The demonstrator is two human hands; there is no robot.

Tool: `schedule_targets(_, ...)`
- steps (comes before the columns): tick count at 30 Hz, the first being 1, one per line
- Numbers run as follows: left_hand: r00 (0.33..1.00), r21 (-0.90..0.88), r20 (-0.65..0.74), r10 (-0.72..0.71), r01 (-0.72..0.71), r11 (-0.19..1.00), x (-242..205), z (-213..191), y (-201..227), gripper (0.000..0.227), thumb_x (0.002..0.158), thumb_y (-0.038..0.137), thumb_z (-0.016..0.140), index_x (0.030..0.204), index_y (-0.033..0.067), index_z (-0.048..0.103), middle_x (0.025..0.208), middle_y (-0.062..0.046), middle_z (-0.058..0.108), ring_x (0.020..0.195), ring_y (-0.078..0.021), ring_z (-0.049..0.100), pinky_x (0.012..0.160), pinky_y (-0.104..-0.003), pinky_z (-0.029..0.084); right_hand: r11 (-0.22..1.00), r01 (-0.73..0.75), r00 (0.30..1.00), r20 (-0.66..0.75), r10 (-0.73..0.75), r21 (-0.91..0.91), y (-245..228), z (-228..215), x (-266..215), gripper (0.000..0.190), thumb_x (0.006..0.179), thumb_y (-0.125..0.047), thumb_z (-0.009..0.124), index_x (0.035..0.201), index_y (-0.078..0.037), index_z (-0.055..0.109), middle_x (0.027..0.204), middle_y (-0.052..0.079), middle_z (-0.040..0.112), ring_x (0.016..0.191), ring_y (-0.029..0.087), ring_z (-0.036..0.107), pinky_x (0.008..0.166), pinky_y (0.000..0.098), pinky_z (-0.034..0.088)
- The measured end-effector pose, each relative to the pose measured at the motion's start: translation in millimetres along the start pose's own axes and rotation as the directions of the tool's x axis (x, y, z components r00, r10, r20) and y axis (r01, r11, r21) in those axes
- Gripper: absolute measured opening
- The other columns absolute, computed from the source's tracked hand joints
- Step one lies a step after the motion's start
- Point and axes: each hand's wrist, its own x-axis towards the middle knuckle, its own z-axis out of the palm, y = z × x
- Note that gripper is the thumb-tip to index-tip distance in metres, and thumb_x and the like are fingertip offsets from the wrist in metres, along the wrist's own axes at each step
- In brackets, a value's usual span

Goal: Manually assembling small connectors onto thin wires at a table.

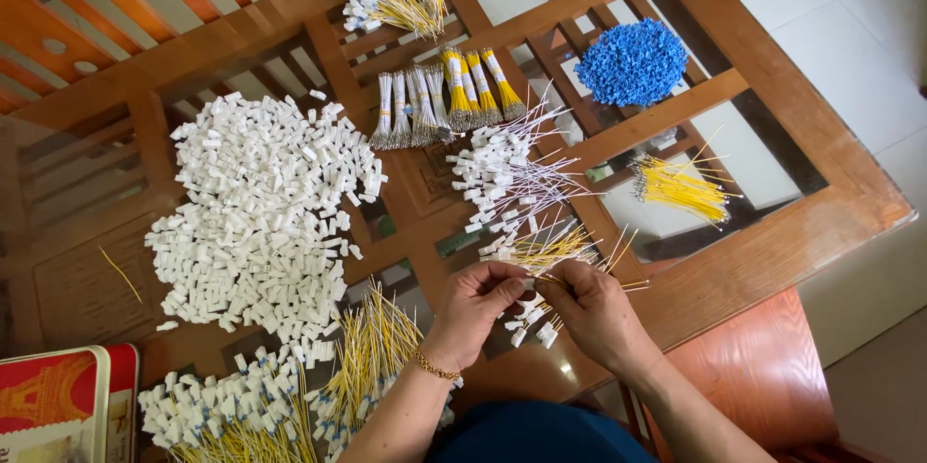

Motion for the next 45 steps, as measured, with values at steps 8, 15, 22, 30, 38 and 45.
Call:
schedule_targets(8,0.996,0.364,-0.008,0.084,-0.076,0.928,18,-13,-27,0.012,0.086,0.008,0.082,0.098,0.0056,0.081,0.082,-0.010,0.076,0.083,-0.0152,0.071,0.071,-0.030,0.061,0.998,-0.061,0.992,-0.117,0.056,-0.036,33,-18,32,0.022,0.098,-0.019,0.065,0.109,-0.004,0.076,0.096,0.025,0.076,0.094,0.043,0.073,0.084,0.0525,0.054)
schedule_targets(15,0.861,0.885,0.165,0.481,-0.345,0.314,68,-26,-48,0.007,0.086,0.026,0.078,0.091,0.0209,0.078,0.088,0.001,0.076,0.081,-0.0231,0.072,0.070,-0.034,0.056,0.956,0.157,0.907,-0.420,-0.041,0.246,95,-68,56,0.028,0.106,0.000,0.055,0.130,-0.006,0.069,0.087,0.013,0.073,0.057,0.014,0.061,0.054,0.0248,0.048)
schedule_targets(22,0.918,0.978,0.206,0.339,-0.197,-0.062,171,-32,-91,0.022,0.083,0.032,0.074,0.103,0.0235,0.075,0.091,-0.003,0.071,0.086,-0.0288,0.070,0.072,-0.044,0.055,0.944,0.159,0.921,-0.387,-0.037,0.288,80,-47,63,0.011,0.102,-0.007,0.065,0.112,-0.003,0.068,0.075,0.013,0.073,0.046,0.011,0.055,0.045,0.0223,0.044)
schedule_targets(30,0.949,0.974,0.209,0.237,-0.179,-0.142,186,-43,-127,0.011,0.090,0.037,0.066,0.088,0.0263,0.066,0.096,0.001,0.066,0.101,-0.0273,0.065,0.079,-0.042,0.052,0.989,-0.080,0.952,-0.284,0.114,0.127,66,-36,66,0.012,0.086,-0.026,0.085,0.096,-0.020,0.083,0.062,0.002,0.072,0.055,0.009,0.066,0.053,0.0225,0.052)
schedule_targets(38,0.963,0.839,0.033,0.268,-0.172,0.516,113,-22,-21,0.010,0.092,0.018,0.069,0.101,0.0205,0.074,0.090,-0.007,0.071,0.091,-0.0282,0.072,0.077,-0.038,0.057,0.992,0.107,0.970,-0.227,-0.089,0.067,19,-27,51,0.011,0.084,-0.017,0.083,0.094,-0.013,0.082,0.069,0.009,0.069,0.065,0.015,0.064,0.060,0.0308,0.053)
schedule_targets(45,0.985,0.398,-0.059,0.164,-0.127,0.908,41,-6,22,0.015,0.085,0.014,0.080,0.100,0.0158,0.083,0.089,-0.008,0.080,0.086,-0.0127,0.071,0.076,-0.031,0.061,0.964,0.266,0.946,-0.185,-0.266,-0.023,-27,-22,23,0.017,0.079,-0.014,0.085,0.095,-0.010,0.080,0.067,0.010,0.064,0.060,0.019,0.063,0.057,0.0315,0.053)
